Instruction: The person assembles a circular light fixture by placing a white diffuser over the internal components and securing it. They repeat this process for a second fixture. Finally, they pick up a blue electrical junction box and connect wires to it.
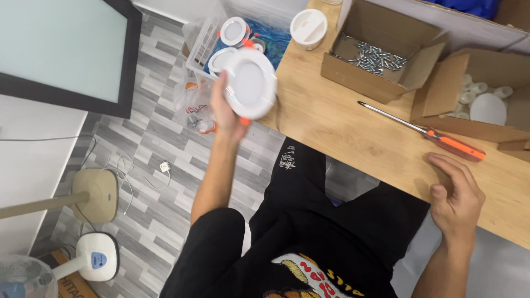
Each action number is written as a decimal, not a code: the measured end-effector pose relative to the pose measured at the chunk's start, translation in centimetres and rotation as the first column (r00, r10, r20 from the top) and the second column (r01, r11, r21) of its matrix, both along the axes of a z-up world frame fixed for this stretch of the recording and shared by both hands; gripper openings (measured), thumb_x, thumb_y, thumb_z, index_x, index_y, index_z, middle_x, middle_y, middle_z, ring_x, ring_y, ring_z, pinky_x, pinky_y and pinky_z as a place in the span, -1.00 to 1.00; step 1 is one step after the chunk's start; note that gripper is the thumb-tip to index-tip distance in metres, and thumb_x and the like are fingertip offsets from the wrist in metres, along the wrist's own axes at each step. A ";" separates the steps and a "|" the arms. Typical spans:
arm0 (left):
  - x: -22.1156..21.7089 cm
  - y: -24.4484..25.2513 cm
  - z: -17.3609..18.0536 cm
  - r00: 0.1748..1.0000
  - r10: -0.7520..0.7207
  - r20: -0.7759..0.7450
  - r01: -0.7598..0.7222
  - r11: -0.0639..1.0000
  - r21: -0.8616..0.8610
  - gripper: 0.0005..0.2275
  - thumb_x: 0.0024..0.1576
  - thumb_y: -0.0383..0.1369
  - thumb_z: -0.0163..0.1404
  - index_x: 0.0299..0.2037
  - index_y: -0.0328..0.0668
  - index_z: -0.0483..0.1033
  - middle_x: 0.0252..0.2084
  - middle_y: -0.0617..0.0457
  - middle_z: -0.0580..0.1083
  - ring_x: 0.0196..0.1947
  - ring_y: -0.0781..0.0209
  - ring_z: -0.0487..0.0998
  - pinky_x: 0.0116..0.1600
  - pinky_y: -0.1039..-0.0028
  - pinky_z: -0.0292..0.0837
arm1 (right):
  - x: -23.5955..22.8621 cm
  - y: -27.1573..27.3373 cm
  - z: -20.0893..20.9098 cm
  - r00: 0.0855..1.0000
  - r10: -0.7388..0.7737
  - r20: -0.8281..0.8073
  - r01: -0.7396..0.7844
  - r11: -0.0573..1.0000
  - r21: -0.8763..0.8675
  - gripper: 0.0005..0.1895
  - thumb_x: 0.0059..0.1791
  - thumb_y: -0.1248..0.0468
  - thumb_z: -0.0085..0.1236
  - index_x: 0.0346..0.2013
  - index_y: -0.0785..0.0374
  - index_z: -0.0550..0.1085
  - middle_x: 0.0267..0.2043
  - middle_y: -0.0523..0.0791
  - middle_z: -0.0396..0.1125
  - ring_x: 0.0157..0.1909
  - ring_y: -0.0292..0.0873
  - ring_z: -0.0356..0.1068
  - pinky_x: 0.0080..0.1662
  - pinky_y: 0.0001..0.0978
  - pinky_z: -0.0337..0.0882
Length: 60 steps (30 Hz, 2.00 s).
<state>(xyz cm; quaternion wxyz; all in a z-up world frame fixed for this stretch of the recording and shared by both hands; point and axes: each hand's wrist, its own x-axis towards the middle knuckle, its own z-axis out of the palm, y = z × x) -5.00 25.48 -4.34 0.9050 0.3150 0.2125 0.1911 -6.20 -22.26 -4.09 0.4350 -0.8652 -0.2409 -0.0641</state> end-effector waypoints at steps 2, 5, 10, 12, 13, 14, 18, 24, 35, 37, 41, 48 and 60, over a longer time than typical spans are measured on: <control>2.2 4.2 -1.1 0.974 0.226 -0.033 -0.220 0.966 0.135 -0.51 0.27 -0.07 -0.03 0.20 -0.33 0.59 0.14 -0.16 0.64 0.15 -0.02 0.64 0.22 0.20 0.57 | 0.5 0.0 -0.2 1.000 0.021 0.022 -0.021 1.000 -0.022 -0.22 0.25 -0.11 -0.24 0.22 0.63 0.54 0.27 0.28 0.47 0.39 0.27 0.46 0.48 0.04 0.40; 5.7 11.8 -8.2 0.940 0.329 0.089 -0.340 0.926 0.165 -0.50 0.31 -0.08 -0.05 0.35 -0.25 0.51 0.28 -0.08 0.59 0.29 0.07 0.59 0.34 0.23 0.52 | 0.4 0.1 -1.3 0.999 -0.013 0.050 0.015 0.999 -0.035 -0.21 0.25 -0.11 -0.24 0.22 0.65 0.56 0.27 0.30 0.47 0.37 0.27 0.48 0.45 0.03 0.46; 11.9 19.2 -16.9 0.883 0.408 -0.232 -0.399 0.913 0.089 -0.59 0.20 -0.02 -0.03 0.17 0.01 0.50 0.04 0.01 0.56 -0.14 0.05 0.54 -0.18 0.28 0.41 | 0.5 1.4 -0.7 0.998 -0.026 0.065 0.033 0.994 -0.100 -0.23 0.27 -0.08 -0.26 0.21 0.64 0.57 0.27 0.28 0.48 0.39 0.29 0.48 0.51 0.06 0.44; 14.7 21.5 -20.5 0.856 0.429 -0.289 -0.426 0.901 0.077 -0.57 0.18 -0.04 0.00 0.18 -0.03 0.48 0.05 -0.01 0.51 -0.14 0.02 0.51 -0.12 0.29 0.38 | 0.9 1.7 -0.8 0.997 -0.025 0.074 0.034 0.991 -0.126 -0.23 0.27 -0.07 -0.27 0.20 0.64 0.58 0.26 0.29 0.49 0.39 0.30 0.49 0.51 0.07 0.45; 16.2 22.5 -22.3 0.842 0.446 -0.305 -0.439 0.893 0.094 -0.59 0.22 -0.09 0.00 0.21 -0.07 0.48 0.07 -0.04 0.53 -0.11 -0.02 0.58 -0.11 0.29 0.41 | 1.0 1.7 -1.0 0.997 -0.033 0.073 0.044 0.988 -0.147 -0.21 0.25 -0.08 -0.27 0.20 0.64 0.58 0.27 0.29 0.50 0.39 0.28 0.49 0.53 0.04 0.43; 17.7 23.5 -24.2 0.827 0.463 -0.319 -0.452 0.885 0.112 -0.60 0.26 -0.14 0.01 0.25 -0.12 0.48 0.10 -0.07 0.55 -0.07 -0.06 0.65 -0.10 0.29 0.45 | 1.1 1.7 -1.3 0.997 -0.041 0.072 0.053 0.984 -0.169 -0.19 0.23 -0.10 -0.27 0.21 0.64 0.59 0.28 0.29 0.50 0.40 0.26 0.49 0.54 0.02 0.41; 21.9 25.5 -28.1 0.802 0.456 -0.385 -0.469 0.881 0.068 -0.63 0.31 -0.22 -0.06 0.24 -0.25 0.46 0.10 -0.15 0.59 -0.04 -0.10 0.68 -0.03 0.23 0.53 | 1.1 2.1 -2.8 0.988 -0.103 0.112 0.130 0.954 -0.270 -0.17 0.24 -0.14 -0.30 0.24 0.56 0.63 0.30 0.22 0.55 0.38 0.21 0.51 0.49 -0.06 0.38; 26.1 28.3 -33.5 0.727 0.394 -0.562 -0.387 0.912 0.137 -0.61 0.26 -0.22 0.02 0.21 -0.30 0.51 -0.03 -0.13 0.62 -0.04 -0.04 0.71 -0.24 0.38 0.46 | 0.9 0.8 -4.3 0.985 -0.141 0.096 0.165 0.934 -0.318 -0.15 0.24 -0.14 -0.36 0.24 0.56 0.63 0.29 0.20 0.55 0.37 0.18 0.51 0.47 -0.05 0.35; 28.4 33.9 -41.7 0.707 0.509 -0.492 -0.352 0.856 0.379 -0.74 0.21 -0.50 0.01 0.02 -0.57 0.61 -0.29 -0.11 0.52 -0.47 0.23 0.47 -0.50 0.39 0.28 | 1.0 1.0 -4.5 0.981 -0.147 0.124 0.182 0.919 -0.349 -0.13 0.20 -0.19 -0.36 0.22 0.48 0.66 0.30 0.17 0.56 0.35 0.14 0.53 0.43 -0.10 0.34; 26.8 33.8 -41.0 0.687 0.509 -0.519 -0.286 0.845 0.451 -0.74 0.09 -0.43 0.08 -0.09 -0.48 0.59 -0.36 -0.04 0.48 -0.51 0.28 0.44 -0.52 0.41 0.25 | 1.3 1.4 -4.3 0.979 -0.129 0.161 0.174 0.934 -0.311 -0.16 0.20 -0.17 -0.35 0.16 0.52 0.65 0.24 0.18 0.56 0.30 0.16 0.54 0.39 -0.09 0.35; 25.5 34.5 -39.8 0.653 0.688 -0.317 -0.178 0.546 0.819 -0.56 -0.08 -0.30 0.32 0.03 -0.26 0.64 -0.01 -0.12 0.69 -0.05 0.06 0.73 0.09 0.25 0.64 | 1.3 1.2 -3.2 0.988 -0.104 0.116 0.135 0.942 -0.307 -0.24 0.14 -0.21 -0.22 0.18 0.38 0.59 0.30 0.12 0.49 0.32 0.16 0.47 0.40 -0.02 0.34; 21.3 18.5 -11.2 0.858 0.509 -0.071 -0.251 0.535 0.807 -0.64 0.29 -0.41 0.10 0.31 -0.13 0.48 0.37 -0.08 0.51 0.39 -0.01 0.56 0.40 0.25 0.54 | 1.3 1.2 -2.3 0.982 -0.096 0.164 0.141 0.947 -0.288 -0.40 0.15 -0.13 -0.06 0.16 0.28 0.60 0.28 0.00 0.46 0.28 0.07 0.43 0.38 -0.05 0.33; 19.8 -10.4 16.8 0.857 -0.361 0.368 -0.433 -0.119 0.893 -0.87 0.42 -0.36 0.08 0.02 -0.24 0.48 -0.09 -0.09 0.51 -0.10 0.00 0.49 0.04 0.20 0.41 | 0.4 0.1 -3.1 0.956 -0.153 0.251 0.223 0.934 -0.280 -0.54 0.10 -0.07 0.24 0.11 0.19 0.61 0.28 -0.16 0.46 0.21 -0.04 0.45 0.28 -0.11 0.36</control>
